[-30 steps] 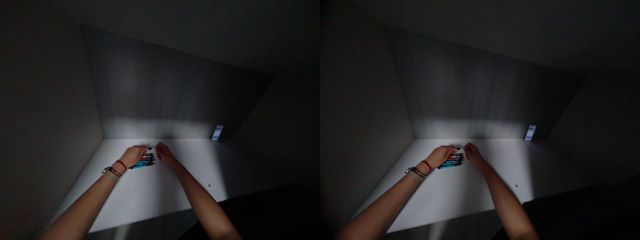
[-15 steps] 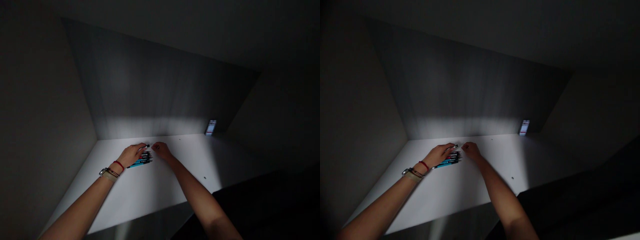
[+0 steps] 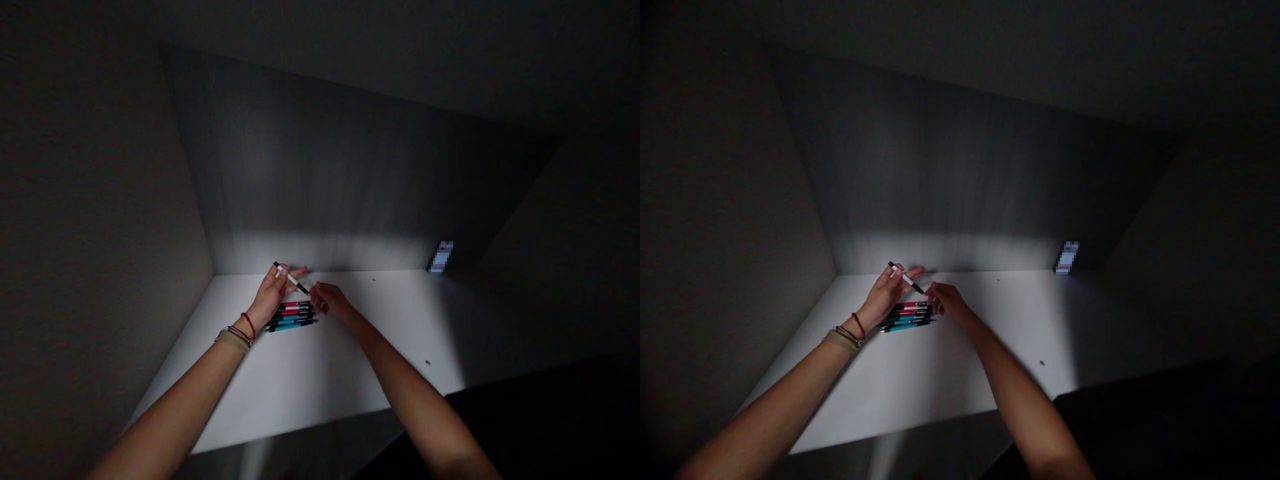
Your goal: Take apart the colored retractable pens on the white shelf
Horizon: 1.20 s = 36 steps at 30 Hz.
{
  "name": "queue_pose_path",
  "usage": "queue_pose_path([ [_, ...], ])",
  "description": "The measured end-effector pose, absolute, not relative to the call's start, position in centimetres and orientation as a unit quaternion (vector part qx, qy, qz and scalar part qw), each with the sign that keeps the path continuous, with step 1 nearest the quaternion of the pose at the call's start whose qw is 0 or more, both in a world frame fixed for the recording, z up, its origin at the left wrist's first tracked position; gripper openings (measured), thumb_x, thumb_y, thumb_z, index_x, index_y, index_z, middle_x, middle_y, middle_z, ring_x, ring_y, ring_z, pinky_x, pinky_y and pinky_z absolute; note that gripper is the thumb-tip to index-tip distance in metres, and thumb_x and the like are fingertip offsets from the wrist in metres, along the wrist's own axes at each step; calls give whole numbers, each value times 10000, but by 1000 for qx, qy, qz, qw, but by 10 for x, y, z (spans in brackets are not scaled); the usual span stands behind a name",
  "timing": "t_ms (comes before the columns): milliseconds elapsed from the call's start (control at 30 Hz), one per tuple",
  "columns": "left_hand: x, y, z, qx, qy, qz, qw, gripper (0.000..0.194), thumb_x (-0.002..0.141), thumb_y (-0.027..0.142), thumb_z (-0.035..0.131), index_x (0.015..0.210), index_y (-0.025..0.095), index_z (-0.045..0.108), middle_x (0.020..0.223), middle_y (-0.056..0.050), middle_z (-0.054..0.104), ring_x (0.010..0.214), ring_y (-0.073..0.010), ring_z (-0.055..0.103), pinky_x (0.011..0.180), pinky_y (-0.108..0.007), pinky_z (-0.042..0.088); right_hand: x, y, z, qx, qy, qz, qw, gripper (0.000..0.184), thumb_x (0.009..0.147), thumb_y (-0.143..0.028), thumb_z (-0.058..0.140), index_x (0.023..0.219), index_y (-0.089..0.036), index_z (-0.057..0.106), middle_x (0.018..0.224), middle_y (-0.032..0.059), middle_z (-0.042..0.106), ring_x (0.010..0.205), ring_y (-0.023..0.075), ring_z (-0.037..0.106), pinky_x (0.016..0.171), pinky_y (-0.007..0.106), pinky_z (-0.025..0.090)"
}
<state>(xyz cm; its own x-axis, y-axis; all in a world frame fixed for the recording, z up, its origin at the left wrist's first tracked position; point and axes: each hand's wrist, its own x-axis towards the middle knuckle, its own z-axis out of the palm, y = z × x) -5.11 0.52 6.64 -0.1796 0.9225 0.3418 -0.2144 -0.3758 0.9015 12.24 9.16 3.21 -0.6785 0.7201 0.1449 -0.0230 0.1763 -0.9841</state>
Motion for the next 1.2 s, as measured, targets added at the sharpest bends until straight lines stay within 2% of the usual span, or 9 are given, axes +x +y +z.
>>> queue_pose_path([
  [100,-47,4,64,469,360,672,446,345,915,535,535,1003,222,423,1315,-142,611,1218,-238,587,989,-453,469,121,84,36,-240,-674,637,287,605,785,-745,530,809,-149,630,713,43,654,490,105,549,411,203,356],
  [300,-53,11,55,471,399,670,414,379,832,484,659,1006,186,502,1302,-135,618,1052,-212,661,925,-401,518,123,89,33,-260,-658,631,319,519,765,-670,616,716,-153,600,611,5,596,481,98,528,425,206,353],
  [467,-66,12,52,566,546,589,185,290,811,414,674,960,176,601,982,-63,710,821,-180,650,788,-319,525,128,99,34,-293,-628,601,398,401,760,-562,655,742,-172,561,660,-14,597,502,88,530,426,192,370],
  [533,-68,8,52,631,564,524,98,216,862,383,611,943,184,632,939,-53,693,826,-184,637,781,-305,511,129,101,35,-300,-628,590,409,353,726,-504,692,782,-175,576,690,-16,608,524,89,541,426,183,388],
  [633,-67,1,53,709,556,433,33,198,916,347,528,958,195,648,964,-66,673,883,-200,630,808,-307,495,128,102,34,-292,-635,595,397,334,671,-418,735,859,-175,606,736,-9,638,558,98,570,440,184,436],
  [800,-66,-1,50,750,567,339,2,250,962,367,445,1042,235,643,1046,-54,673,949,-215,636,854,-314,482,123,101,28,-271,-643,619,361,362,654,-399,755,888,-185,580,783,7,693,599,125,629,478,215,502],
  [967,-67,3,45,761,568,312,-2,326,993,375,347,1105,224,614,1047,-63,678,934,-212,648,847,-309,486,122,105,20,-279,-705,566,323,395,717,-527,714,836,-172,586,724,14,690,518,102,589,420,182,432],
  [1067,-65,2,47,776,559,292,-6,328,997,367,327,1116,231,601,1071,-59,676,953,-212,646,843,-306,480,122,107,20,-272,-748,521,309,469,815,-615,582,711,-158,593,587,-4,625,434,84,517,393,184,373],
  [1200,-59,-2,50,782,563,267,22,326,1001,399,318,1097,253,593,1010,-37,697,906,-206,661,771,-285,472,123,108,21,-260,-789,465,307,528,883,-593,508,576,-165,537,436,-45,478,374,63,419,404,190,330],
])
